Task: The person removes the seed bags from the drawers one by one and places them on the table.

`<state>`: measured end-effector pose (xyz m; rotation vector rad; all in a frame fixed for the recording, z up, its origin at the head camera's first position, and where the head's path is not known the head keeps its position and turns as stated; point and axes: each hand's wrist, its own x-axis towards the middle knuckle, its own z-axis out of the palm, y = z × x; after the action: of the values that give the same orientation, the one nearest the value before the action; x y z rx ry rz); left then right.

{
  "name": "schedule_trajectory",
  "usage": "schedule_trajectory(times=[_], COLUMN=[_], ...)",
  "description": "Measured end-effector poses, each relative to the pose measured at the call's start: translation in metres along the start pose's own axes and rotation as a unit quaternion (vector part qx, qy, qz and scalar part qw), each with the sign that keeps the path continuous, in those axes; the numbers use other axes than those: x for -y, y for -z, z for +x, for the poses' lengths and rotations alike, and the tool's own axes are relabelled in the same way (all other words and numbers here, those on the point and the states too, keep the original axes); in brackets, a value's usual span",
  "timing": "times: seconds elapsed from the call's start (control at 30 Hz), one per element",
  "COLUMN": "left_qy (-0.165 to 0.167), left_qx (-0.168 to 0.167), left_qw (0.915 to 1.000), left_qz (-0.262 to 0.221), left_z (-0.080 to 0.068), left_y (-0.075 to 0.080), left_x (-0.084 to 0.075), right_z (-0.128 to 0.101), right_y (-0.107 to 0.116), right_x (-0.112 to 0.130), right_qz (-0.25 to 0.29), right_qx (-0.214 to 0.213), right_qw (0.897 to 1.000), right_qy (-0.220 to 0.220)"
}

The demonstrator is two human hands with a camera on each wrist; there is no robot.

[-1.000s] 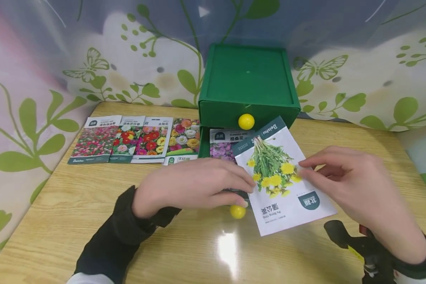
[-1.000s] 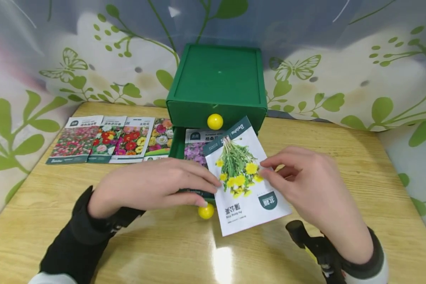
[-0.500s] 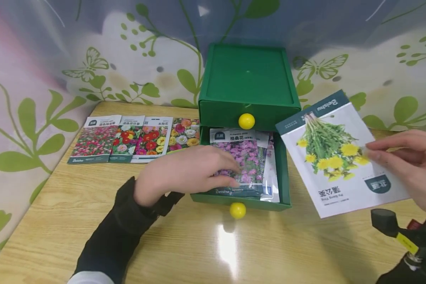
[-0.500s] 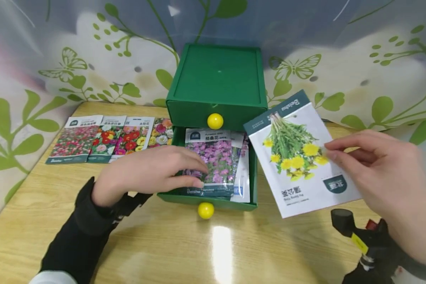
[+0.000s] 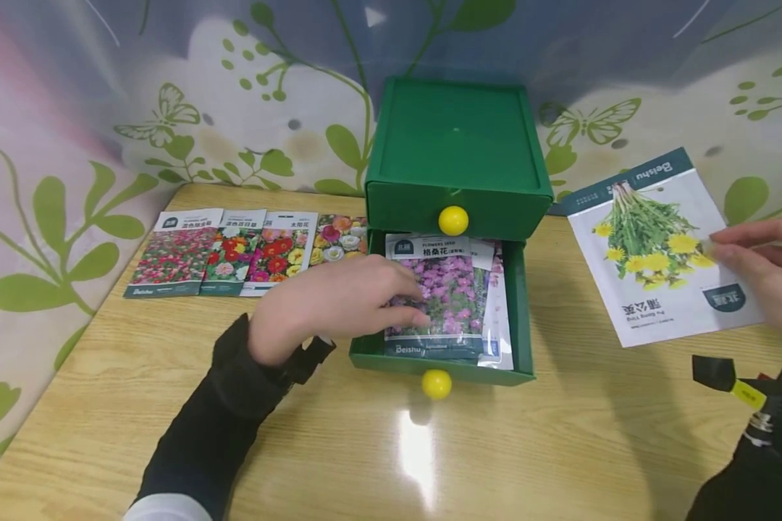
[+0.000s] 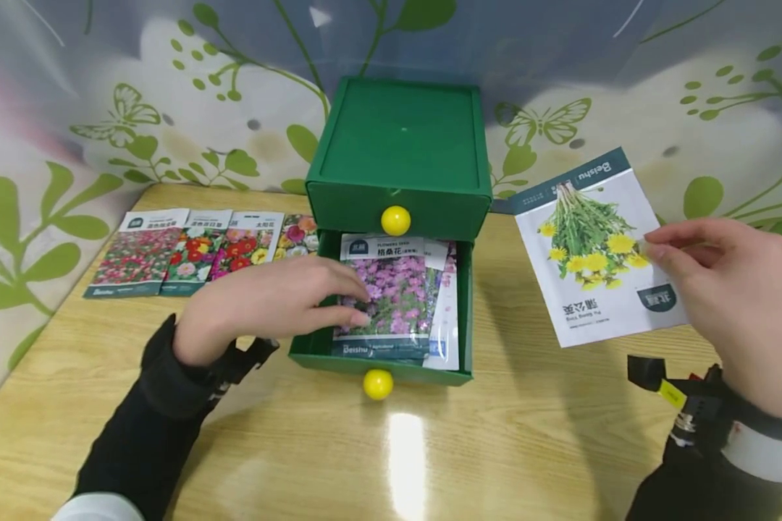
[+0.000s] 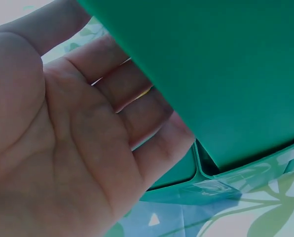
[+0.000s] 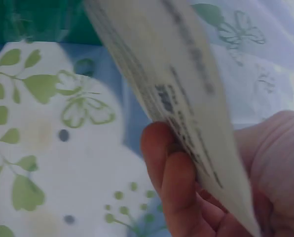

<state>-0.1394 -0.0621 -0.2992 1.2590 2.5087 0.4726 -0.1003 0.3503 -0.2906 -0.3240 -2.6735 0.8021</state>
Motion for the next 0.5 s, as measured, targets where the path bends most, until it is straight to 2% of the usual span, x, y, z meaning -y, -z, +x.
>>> schedule_trajectory(times=[0.07, 0.17, 0.3, 0.4, 0.5], left_qy=[0.007, 0.017, 0.026, 0.029, 0.032], left_qx=[0.000, -0.001, 0.001, 0.000, -0.003], left_qw=[1.0000, 0.9998, 0.9997, 0.9996, 0.9994], left_qz=[0.002, 0.008, 0.005, 0.005, 0.015], left_z=[0.001, 0.001, 0.002, 0.003, 0.004], left_y=[0.000, -0.001, -0.002, -0.003, -0.003], left_x=[0.001, 0.002, 0.003, 0.003, 0.002], right_z=[0.003, 0.008, 0.013, 0.015, 0.017], right_y=[-0.006, -0.017, -0.033, -0.046, -0.059], right_x=[0.004, 0.012, 0.020, 0.021, 0.022], right_qz=[0.003, -0.020, -0.056, -0.056, -0.045], right_qx=[0.016, 0.040, 0.041, 0.046, 0.059], right_qw=[1.000, 0.999, 0.997, 0.997, 0.996], right_qy=[-0.020, -0.027, 0.018, 0.042, 0.049])
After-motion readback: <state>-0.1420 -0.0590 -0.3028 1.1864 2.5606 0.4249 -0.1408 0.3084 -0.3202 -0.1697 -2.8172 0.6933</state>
